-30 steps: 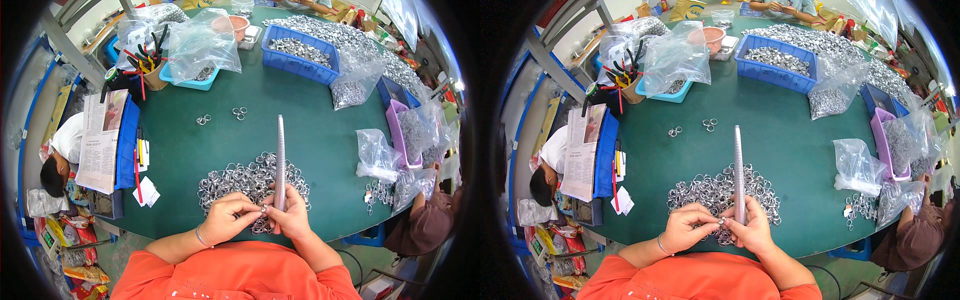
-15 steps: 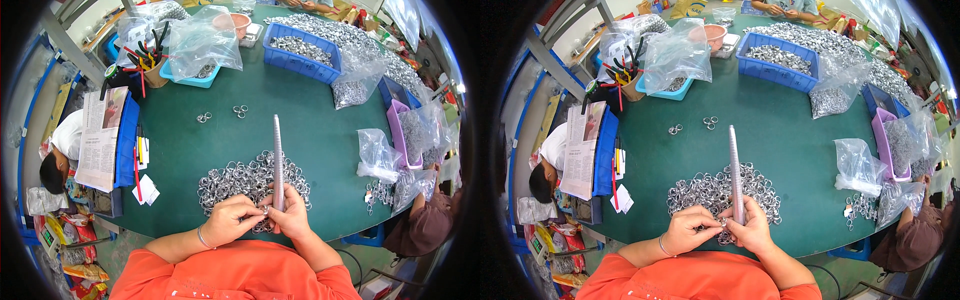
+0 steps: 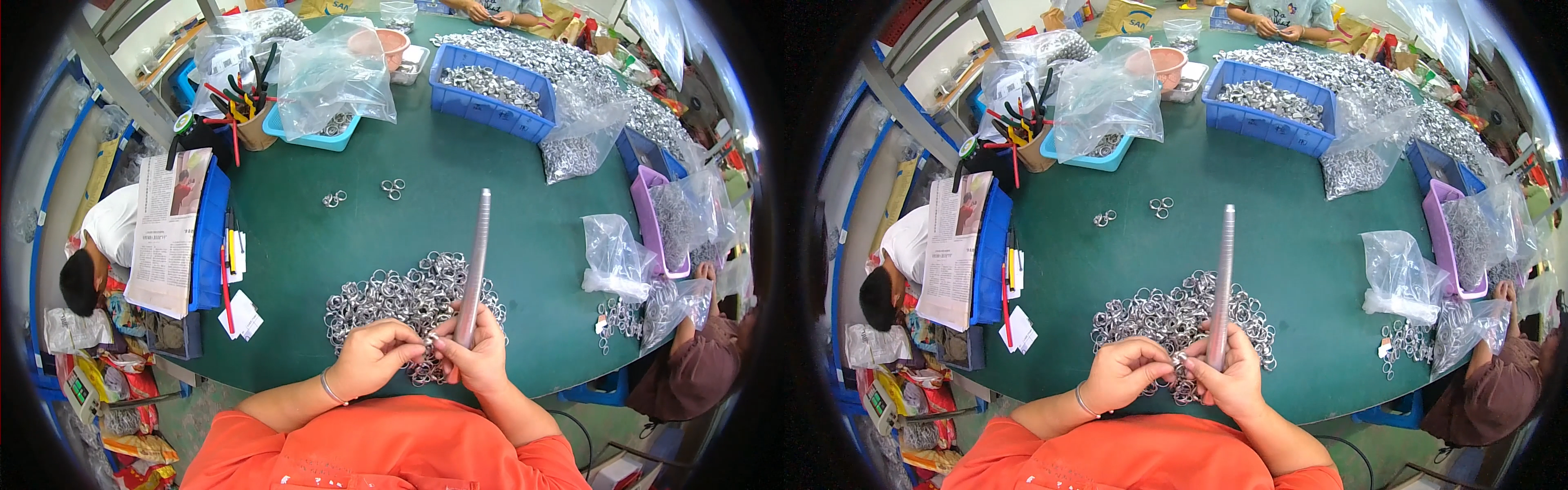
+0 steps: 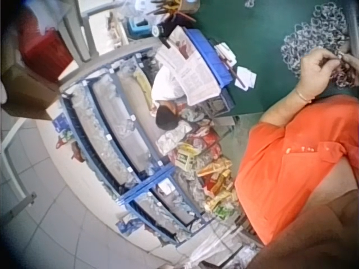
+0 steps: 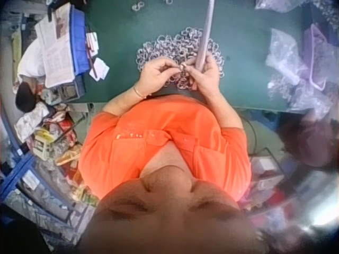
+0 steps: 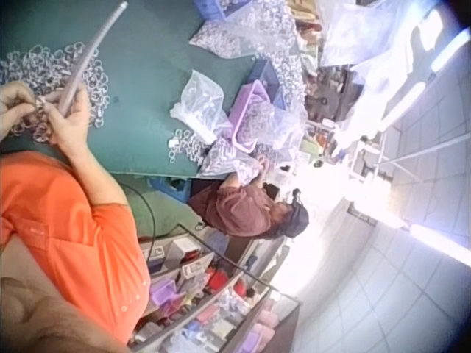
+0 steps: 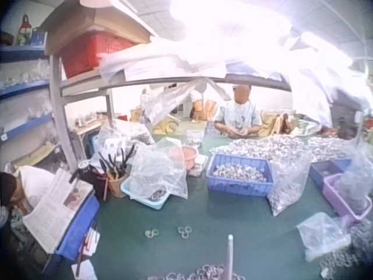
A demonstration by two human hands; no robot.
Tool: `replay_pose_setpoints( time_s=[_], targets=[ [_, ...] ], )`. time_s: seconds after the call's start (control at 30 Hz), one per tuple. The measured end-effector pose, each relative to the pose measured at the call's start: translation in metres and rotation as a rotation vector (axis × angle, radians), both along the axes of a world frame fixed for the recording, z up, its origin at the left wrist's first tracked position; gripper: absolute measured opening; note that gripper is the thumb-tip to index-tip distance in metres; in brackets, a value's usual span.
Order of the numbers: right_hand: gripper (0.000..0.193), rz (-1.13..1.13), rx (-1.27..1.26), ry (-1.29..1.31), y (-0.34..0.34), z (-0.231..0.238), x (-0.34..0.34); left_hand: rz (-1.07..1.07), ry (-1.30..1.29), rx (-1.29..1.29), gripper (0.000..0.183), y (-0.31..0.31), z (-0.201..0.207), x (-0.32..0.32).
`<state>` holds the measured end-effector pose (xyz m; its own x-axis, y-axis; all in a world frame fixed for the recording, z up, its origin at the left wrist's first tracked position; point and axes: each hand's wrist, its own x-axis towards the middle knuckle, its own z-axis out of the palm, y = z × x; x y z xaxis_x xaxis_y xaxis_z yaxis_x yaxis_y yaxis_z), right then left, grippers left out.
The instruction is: The person picks up metal rings from a pile by hand, measures them by sliding them onto a ring mandrel, and places the rings onto the table.
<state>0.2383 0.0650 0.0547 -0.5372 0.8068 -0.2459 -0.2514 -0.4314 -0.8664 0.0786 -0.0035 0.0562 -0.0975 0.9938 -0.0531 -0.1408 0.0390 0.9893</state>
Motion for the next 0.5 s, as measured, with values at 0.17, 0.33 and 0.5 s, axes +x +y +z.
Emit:
replay_pose_setpoints(
  time_s=[0.17,0.33,0.5],
  targets=[
    [0.05,-0.046,-0.006,0.058,0.001,0.0026,-0.0002,-0.022,-0.033,-0.042,0.004,0.0005,-0.0041,-0.0019],
    [0.05,-0.032,0.082,0.046,0.0,0.0026,0.0019,-0.021,-0.035,-0.097,0.006,0.0017,-0.0046,-0.0024],
    [0.049,-0.043,0.16,0.002,-0.0026,0.0044,0.0021,-0.095,-0.18,-0.248,0.013,0.0044,0.0022,-0.0077]
  ],
)
